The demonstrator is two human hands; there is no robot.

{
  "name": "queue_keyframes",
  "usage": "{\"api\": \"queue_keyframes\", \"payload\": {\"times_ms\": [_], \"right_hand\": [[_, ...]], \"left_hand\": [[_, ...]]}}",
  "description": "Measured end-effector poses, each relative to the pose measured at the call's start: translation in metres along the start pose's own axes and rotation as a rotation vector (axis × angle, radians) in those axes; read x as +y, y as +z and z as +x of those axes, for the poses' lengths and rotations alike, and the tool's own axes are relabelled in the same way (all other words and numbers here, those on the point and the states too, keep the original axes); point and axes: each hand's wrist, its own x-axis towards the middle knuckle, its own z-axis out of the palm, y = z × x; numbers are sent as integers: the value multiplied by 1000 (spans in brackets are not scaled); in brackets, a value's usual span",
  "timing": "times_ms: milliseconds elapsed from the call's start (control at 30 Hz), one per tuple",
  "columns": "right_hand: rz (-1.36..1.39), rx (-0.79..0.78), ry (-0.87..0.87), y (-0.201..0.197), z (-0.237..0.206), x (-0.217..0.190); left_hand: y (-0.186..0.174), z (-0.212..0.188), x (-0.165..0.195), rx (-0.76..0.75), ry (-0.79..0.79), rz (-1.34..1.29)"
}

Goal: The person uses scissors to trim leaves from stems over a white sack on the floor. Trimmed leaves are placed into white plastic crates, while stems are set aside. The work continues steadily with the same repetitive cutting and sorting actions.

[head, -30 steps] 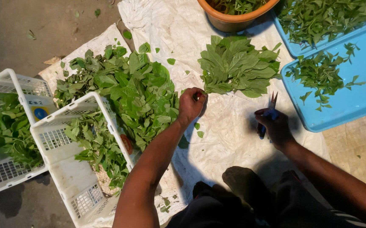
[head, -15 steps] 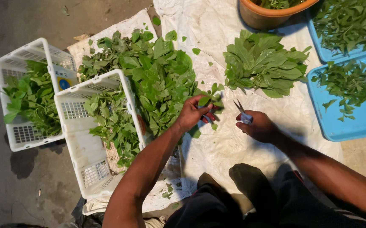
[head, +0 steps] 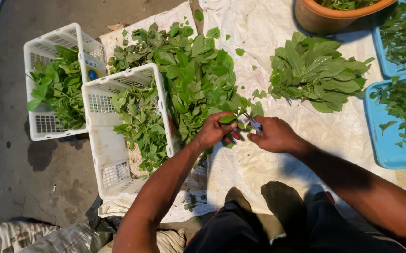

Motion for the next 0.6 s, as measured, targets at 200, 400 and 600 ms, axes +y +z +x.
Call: {"api": "queue_keyframes", "payload": {"times_ms": [200, 400, 600], "right_hand": [[91, 81, -44, 3, -8, 9], [525, -328, -4, 22, -19, 2], [747, -219, -122, 31, -6, -20]], "left_hand": [[-5, -7, -3, 74, -46, 1], [-10, 1, -19, 231, 111, 33], [-8, 11, -36, 235, 244, 26]]}}
